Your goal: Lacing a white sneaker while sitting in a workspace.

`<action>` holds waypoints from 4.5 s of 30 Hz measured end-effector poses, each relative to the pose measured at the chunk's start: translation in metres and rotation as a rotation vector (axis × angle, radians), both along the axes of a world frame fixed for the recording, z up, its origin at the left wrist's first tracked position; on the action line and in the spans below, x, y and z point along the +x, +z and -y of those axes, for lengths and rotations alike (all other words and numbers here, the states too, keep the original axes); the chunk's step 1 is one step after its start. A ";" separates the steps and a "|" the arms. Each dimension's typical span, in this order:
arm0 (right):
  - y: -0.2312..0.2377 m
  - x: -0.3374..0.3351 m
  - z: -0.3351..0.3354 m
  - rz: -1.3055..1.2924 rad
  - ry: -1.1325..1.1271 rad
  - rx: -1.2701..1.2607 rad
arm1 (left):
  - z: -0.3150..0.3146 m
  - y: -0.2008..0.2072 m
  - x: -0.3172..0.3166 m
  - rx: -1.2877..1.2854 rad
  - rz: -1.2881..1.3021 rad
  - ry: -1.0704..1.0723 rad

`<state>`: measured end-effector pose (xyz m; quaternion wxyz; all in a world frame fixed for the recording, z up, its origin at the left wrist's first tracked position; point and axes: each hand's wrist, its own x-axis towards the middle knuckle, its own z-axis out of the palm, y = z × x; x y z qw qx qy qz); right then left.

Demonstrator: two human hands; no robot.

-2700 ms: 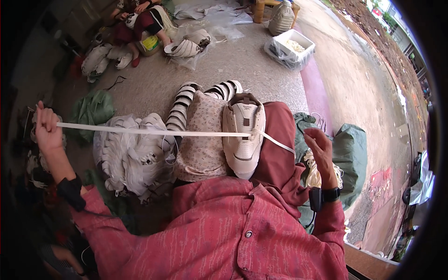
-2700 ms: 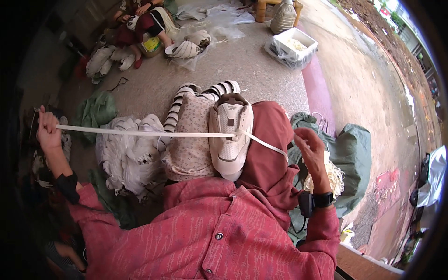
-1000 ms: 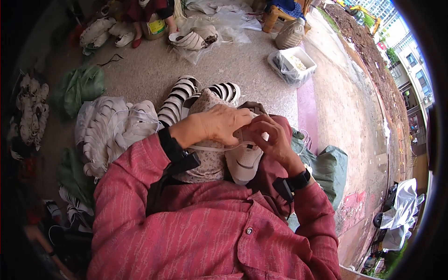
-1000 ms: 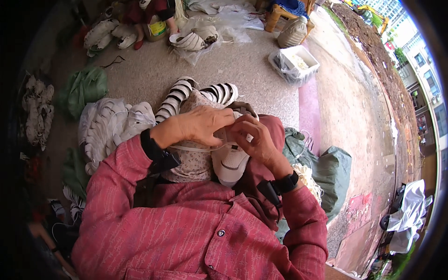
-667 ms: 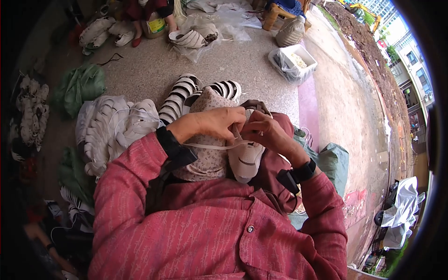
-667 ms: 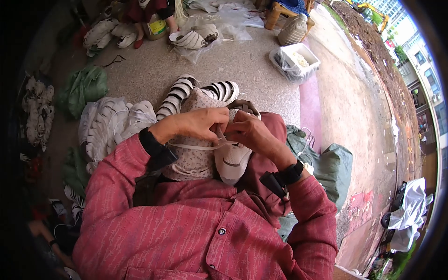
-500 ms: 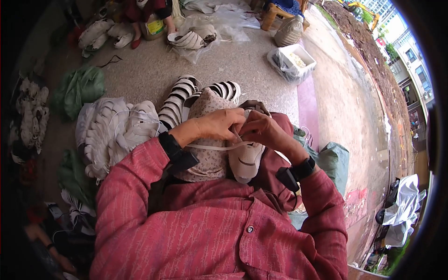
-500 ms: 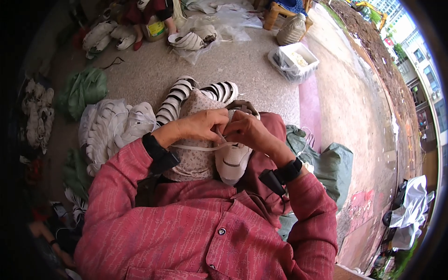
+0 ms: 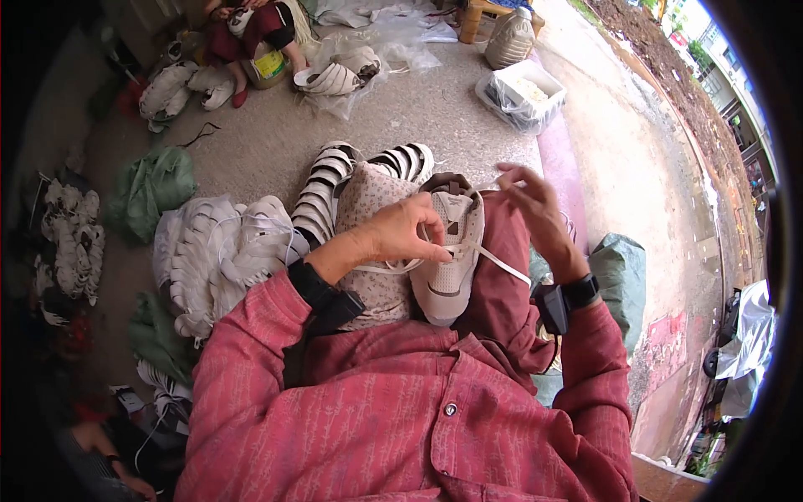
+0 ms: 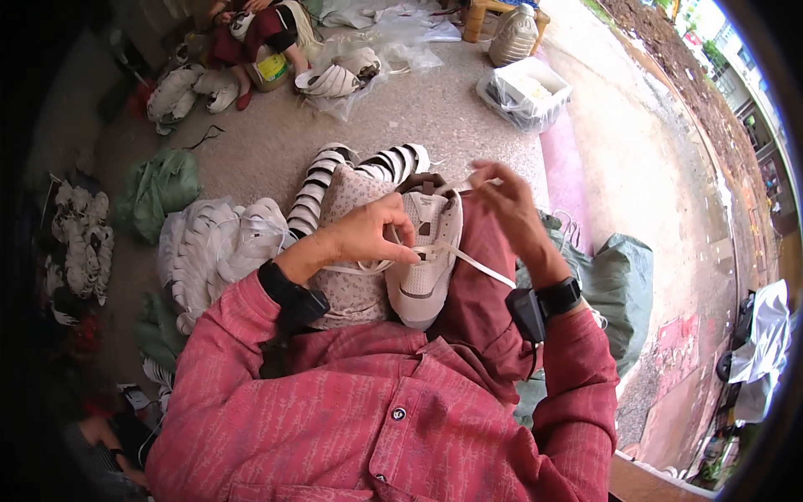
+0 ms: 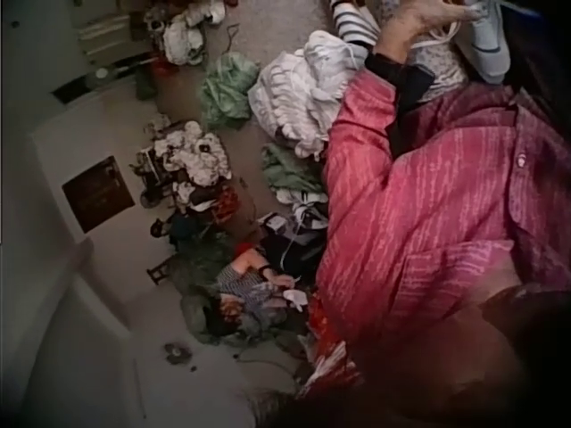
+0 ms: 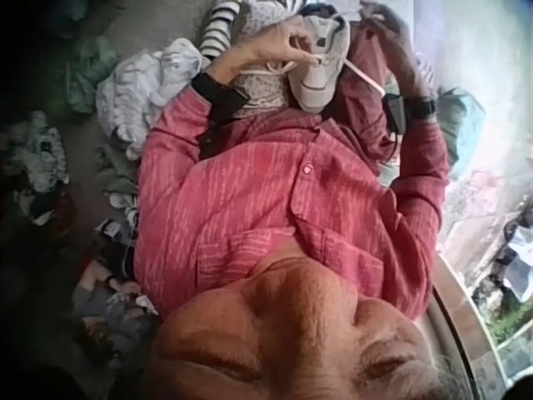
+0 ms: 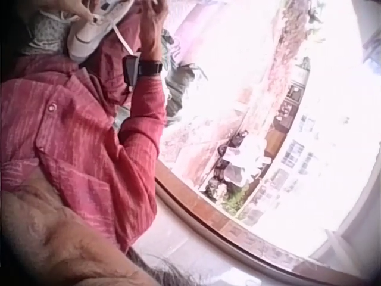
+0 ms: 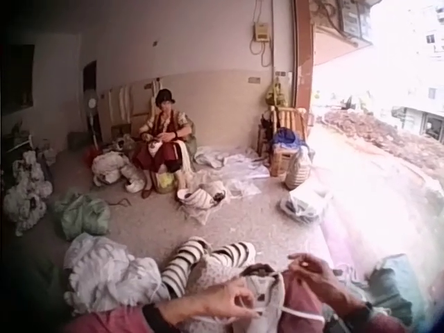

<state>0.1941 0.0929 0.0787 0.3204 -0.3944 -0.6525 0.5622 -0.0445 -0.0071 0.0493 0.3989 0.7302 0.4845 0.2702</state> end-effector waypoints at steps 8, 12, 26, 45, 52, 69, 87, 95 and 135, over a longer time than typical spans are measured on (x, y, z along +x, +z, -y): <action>-0.022 -0.028 0.016 -0.827 0.203 -0.689 | 0.002 0.005 0.009 -0.098 -0.043 0.092; -0.029 0.006 -0.013 -0.898 -0.105 -0.818 | 0.007 0.005 0.017 0.056 -0.101 0.185; -0.059 0.104 -0.085 -1.108 -0.495 -0.782 | 0.017 0.008 0.015 0.033 0.008 0.189; -0.116 0.278 -0.142 -1.011 -0.499 -0.492 | 0.002 -0.002 -0.013 -0.240 0.351 -0.028; -0.094 0.375 -0.153 -0.934 -0.728 -0.202 | 0.002 0.013 -0.007 -0.234 0.173 -0.091; -0.074 0.421 -0.152 -0.933 -0.846 -0.145 | 0.006 -0.006 -0.003 -0.055 0.167 0.001; -0.039 0.271 -0.108 -0.786 -0.475 -0.398 | 0.035 0.017 0.021 0.222 -0.256 -0.046; -0.017 0.326 -0.151 -1.079 -0.414 -0.389 | 0.021 0.002 0.022 0.628 -0.314 0.100; 0.035 0.334 -0.135 -0.905 -0.463 -0.246 | 0.031 -0.009 0.018 0.437 -0.207 0.099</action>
